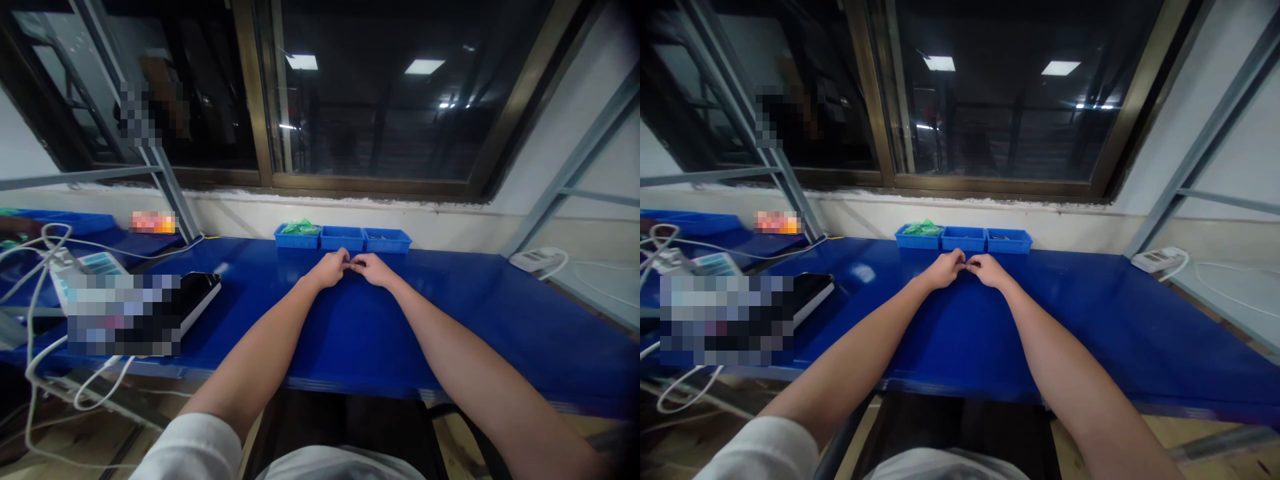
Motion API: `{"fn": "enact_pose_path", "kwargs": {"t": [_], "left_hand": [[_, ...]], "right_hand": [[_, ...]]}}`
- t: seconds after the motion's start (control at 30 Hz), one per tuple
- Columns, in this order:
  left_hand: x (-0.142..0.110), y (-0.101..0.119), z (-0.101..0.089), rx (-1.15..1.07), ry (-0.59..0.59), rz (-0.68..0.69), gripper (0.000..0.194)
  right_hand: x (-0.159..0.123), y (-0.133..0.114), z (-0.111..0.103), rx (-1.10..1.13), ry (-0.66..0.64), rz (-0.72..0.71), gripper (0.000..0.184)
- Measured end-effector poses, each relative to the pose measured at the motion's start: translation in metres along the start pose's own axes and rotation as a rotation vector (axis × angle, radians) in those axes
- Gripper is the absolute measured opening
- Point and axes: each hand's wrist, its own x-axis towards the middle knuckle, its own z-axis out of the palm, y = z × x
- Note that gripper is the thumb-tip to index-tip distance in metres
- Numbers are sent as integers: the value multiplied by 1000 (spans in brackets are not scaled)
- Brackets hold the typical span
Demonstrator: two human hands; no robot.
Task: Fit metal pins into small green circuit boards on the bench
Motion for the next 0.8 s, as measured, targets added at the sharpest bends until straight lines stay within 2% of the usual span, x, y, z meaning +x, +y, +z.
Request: {"fn": "enact_pose_path", "kwargs": {"t": [0.3, 0.47, 0.67, 0.8], "left_hand": [[3, -6, -3, -456, 9, -137, 30], [4, -6, -3, -435, 14, -168, 31], [3, -3, -7, -347, 15, -172, 28], [3, -4, -9, -347, 52, -206, 30]], "right_hand": [[2, -2, 0, 138, 163, 30, 21], [1, -4, 0, 178, 139, 39, 21], [-3, -10, 2, 111, 119, 5, 22], [-1, -9, 1, 105, 161, -8, 22]]}}
